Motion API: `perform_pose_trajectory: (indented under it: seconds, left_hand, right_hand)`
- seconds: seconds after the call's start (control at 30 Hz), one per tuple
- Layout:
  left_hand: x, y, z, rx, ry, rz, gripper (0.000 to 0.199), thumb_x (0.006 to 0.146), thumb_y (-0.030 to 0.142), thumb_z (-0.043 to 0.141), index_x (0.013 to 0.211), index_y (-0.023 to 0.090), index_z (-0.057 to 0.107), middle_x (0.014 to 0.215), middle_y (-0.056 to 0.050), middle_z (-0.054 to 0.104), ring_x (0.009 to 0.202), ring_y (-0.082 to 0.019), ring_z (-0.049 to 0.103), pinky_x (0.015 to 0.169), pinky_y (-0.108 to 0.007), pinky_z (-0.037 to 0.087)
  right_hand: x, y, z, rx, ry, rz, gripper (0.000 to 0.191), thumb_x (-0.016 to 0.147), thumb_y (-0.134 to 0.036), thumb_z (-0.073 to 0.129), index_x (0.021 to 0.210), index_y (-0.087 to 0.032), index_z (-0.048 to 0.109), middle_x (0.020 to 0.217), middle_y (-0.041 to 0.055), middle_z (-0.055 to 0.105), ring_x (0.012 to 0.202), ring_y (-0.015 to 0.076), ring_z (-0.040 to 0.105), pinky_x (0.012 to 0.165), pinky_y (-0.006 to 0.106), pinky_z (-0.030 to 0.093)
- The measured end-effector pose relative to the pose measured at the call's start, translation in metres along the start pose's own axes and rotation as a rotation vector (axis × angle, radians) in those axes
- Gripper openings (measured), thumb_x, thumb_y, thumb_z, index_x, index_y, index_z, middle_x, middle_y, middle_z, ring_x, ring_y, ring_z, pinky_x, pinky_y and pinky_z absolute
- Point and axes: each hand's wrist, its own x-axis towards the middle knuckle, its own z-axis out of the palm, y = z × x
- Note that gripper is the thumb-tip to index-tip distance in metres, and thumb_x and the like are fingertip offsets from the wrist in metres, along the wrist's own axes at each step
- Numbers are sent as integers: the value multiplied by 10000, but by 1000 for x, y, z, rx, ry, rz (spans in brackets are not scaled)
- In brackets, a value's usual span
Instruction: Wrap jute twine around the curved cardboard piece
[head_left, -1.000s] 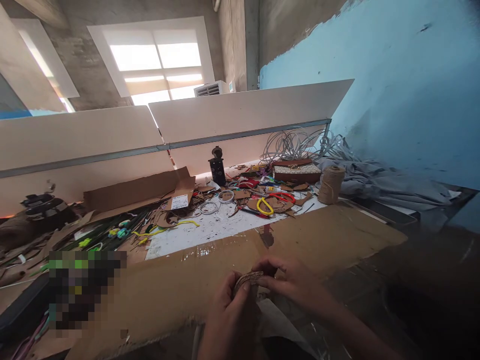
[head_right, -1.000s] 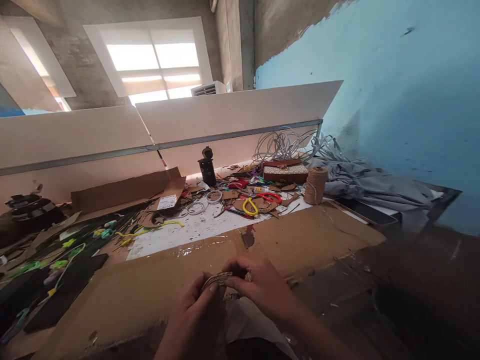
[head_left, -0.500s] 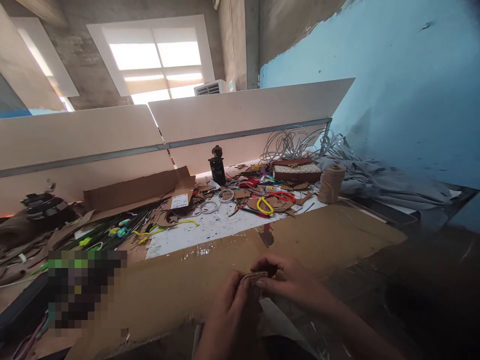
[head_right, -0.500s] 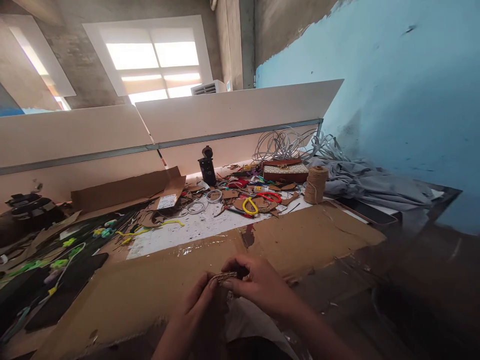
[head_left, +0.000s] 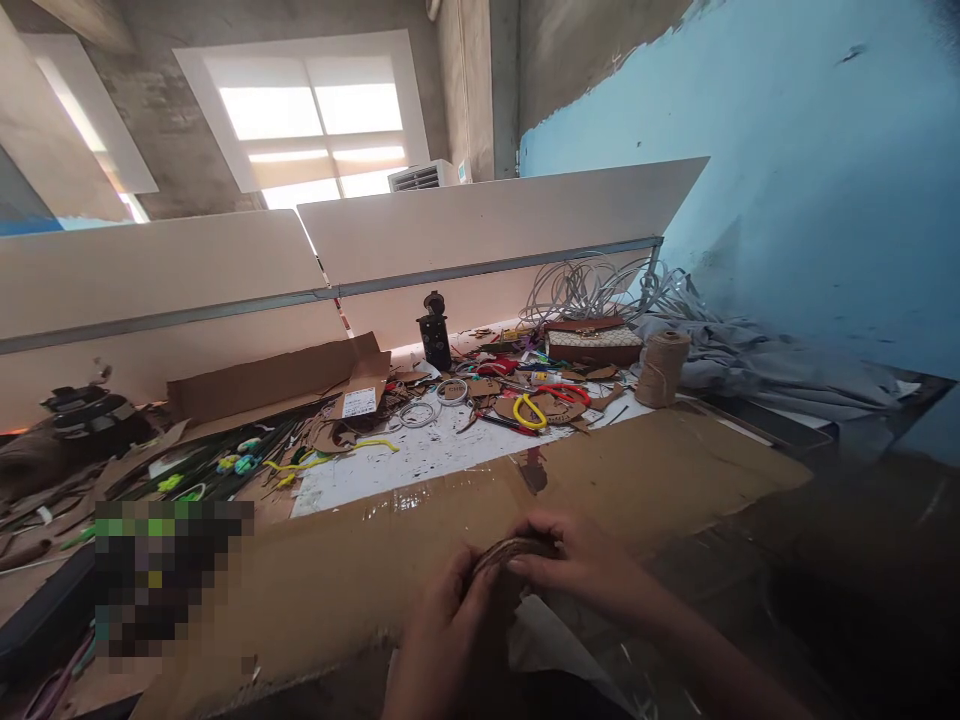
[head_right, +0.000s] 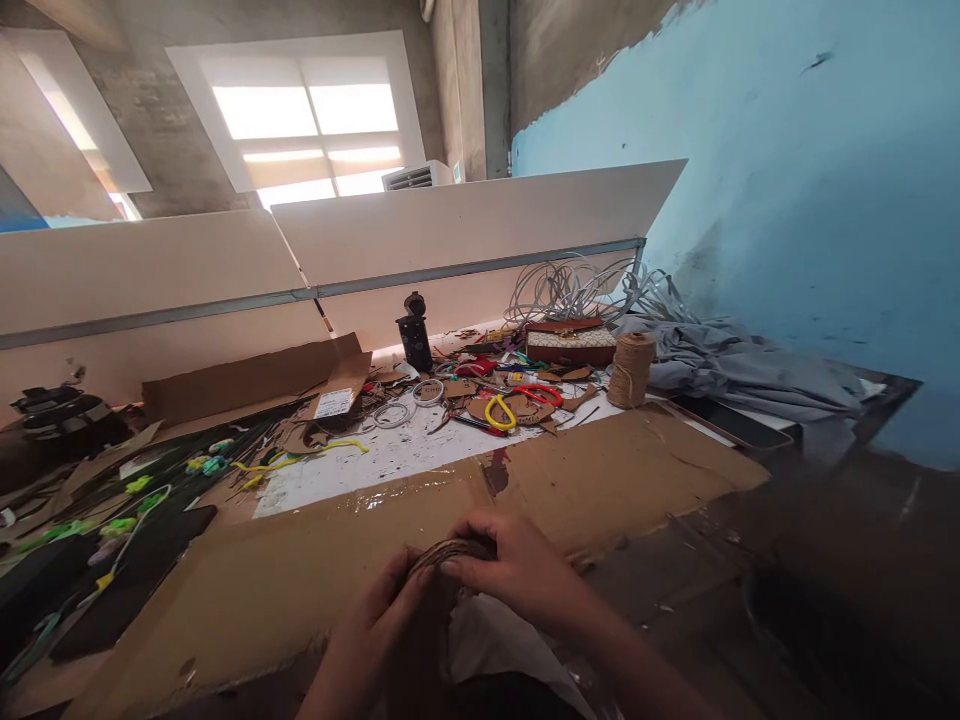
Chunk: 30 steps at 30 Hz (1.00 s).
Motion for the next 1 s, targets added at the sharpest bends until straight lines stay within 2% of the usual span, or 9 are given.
perform_pose_trajectory:
  seconds: [0.13,0.23,0.33,0.47,0.6,0.73,0.83,0.9,1.0]
  left_hand:
    - [0,3,2,-5,6,17,407,851,576,647,823,172,691,777,-41,694,767,-221,603,684,-288,467]
    - [1,5,1,-189,-24,-69,466,805,623,684,924,173,714,840,-49,713,792,-229,623,705,-302,501]
    - [2,5,-2,-229,16,-51,488,773,640,713,927,178,740,875,-58,734,858,-244,641,761,-300,506]
    - [3,4,-5,-100,56,9,445,823,617,658,861,184,756,770,-48,719,785,-239,626,687,-281,487]
    - [4,5,-4,29,53,34,411,840,582,650,901,197,780,853,-64,749,836,-262,637,696,-288,486]
    - [5,1,-5,-152,22,-21,516,801,659,668,991,192,773,866,-71,750,812,-253,647,707,-306,508]
    - [4,-3,-10,-217,33,-8,536,782,660,699,1007,178,767,909,-84,758,870,-261,663,798,-328,510]
    - [3,-4,-13,-156,57,14,522,786,658,697,976,177,773,931,-88,761,929,-274,662,834,-323,498]
    - [2,-7,-15,-3,79,39,523,816,675,648,932,182,778,899,-79,757,894,-271,655,783,-303,491]
  right_hand:
    - [4,6,5,112,12,36,287,777,-439,727,785,-162,651,677,-8,612,654,147,569,614,259,434]
    - [7,13,5,225,39,69,389,731,-534,764,772,-177,616,624,-43,546,568,113,509,546,233,412]
    - [8,17,0,287,63,81,458,710,-598,774,798,-187,594,617,-60,509,503,85,447,468,206,365]
    - [7,11,-3,239,20,89,446,732,-584,765,870,-179,641,657,-46,537,523,88,467,473,205,386]
    - [8,6,0,180,28,110,420,716,-562,772,809,-175,637,622,-50,534,522,99,499,497,222,431]
    - [10,11,0,178,126,72,451,749,-605,738,815,-170,638,683,-16,598,595,132,561,543,246,456]
    - [9,12,-4,158,189,5,481,781,-644,702,815,-167,647,744,10,623,695,161,592,629,271,472]
    - [9,10,-6,161,144,23,498,769,-656,710,850,-168,653,752,7,621,684,158,584,614,268,461]
    - [8,9,-5,157,39,78,491,739,-624,749,908,-170,671,757,1,632,656,148,578,580,251,439]
